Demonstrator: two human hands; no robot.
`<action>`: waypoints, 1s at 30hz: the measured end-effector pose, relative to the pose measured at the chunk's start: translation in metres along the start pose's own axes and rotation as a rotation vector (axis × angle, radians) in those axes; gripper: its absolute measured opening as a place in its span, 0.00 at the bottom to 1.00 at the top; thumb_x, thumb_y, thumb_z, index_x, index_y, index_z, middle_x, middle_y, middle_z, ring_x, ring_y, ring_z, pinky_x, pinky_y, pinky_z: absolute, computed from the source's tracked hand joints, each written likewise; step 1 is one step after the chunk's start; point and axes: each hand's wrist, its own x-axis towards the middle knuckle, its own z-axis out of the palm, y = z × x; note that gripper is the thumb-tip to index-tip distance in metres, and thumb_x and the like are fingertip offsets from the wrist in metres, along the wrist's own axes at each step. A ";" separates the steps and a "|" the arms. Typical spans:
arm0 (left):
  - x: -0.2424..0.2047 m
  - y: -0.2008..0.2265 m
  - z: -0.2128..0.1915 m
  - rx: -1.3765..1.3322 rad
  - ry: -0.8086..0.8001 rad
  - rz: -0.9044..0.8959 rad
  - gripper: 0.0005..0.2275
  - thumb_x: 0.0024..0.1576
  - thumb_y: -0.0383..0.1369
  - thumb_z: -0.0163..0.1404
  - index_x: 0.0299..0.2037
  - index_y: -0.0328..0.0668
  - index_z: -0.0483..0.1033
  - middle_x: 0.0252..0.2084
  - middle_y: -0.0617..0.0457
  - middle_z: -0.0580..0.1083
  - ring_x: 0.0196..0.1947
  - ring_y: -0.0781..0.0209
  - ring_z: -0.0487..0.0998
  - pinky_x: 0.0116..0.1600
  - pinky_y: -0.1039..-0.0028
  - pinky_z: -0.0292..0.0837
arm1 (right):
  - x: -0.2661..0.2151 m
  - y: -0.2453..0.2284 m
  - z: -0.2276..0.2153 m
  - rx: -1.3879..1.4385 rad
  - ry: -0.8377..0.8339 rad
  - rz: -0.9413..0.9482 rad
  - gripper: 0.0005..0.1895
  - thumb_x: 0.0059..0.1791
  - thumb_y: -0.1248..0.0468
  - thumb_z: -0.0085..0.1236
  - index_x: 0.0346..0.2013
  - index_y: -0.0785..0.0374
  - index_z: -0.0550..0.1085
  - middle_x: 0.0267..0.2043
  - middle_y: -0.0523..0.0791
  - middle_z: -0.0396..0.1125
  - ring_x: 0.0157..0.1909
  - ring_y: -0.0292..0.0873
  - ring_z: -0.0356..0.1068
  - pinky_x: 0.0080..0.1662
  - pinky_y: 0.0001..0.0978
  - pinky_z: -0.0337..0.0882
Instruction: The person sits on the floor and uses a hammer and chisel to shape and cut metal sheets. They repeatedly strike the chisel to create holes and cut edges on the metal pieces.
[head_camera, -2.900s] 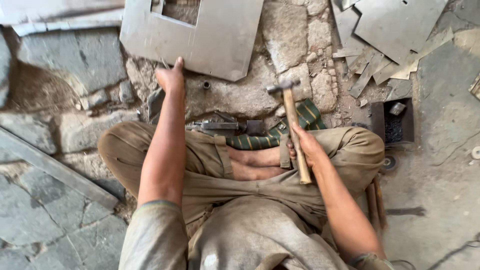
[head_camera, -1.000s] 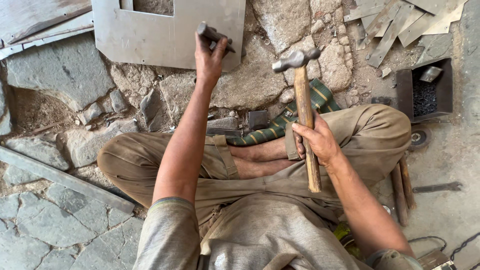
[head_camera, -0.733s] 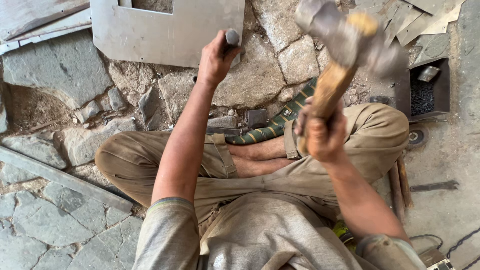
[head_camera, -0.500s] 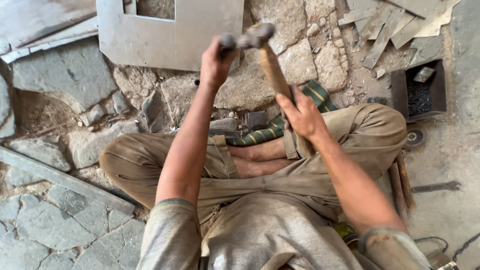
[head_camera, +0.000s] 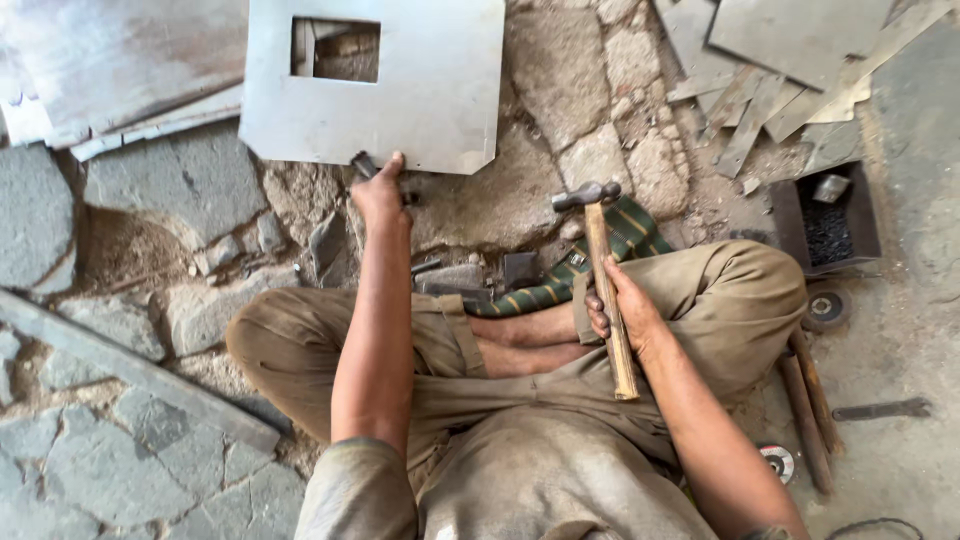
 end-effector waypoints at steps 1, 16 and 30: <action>-0.003 0.014 0.004 0.047 -0.040 0.026 0.13 0.47 0.26 0.65 0.40 0.34 0.75 0.31 0.51 0.77 0.23 0.62 0.74 0.25 0.70 0.69 | 0.003 0.000 -0.003 0.005 0.013 0.012 0.23 0.56 0.38 0.39 0.39 0.54 0.64 0.19 0.41 0.58 0.13 0.36 0.56 0.14 0.29 0.58; 0.171 0.104 -0.114 1.408 -0.133 0.415 0.16 0.55 0.37 0.68 0.44 0.31 0.81 0.37 0.36 0.80 0.31 0.50 0.82 0.38 0.61 0.76 | 0.002 -0.003 -0.006 0.039 -0.019 0.026 0.26 0.57 0.39 0.37 0.40 0.57 0.67 0.18 0.41 0.58 0.12 0.35 0.55 0.14 0.27 0.55; 0.069 -0.017 0.066 0.207 -0.390 0.278 0.23 0.65 0.35 0.51 0.64 0.40 0.52 0.57 0.36 0.70 0.51 0.50 0.81 0.51 0.60 0.86 | -0.019 -0.029 0.053 -0.346 0.143 -0.107 0.22 0.55 0.43 0.45 0.43 0.60 0.68 0.21 0.42 0.62 0.13 0.36 0.61 0.15 0.28 0.63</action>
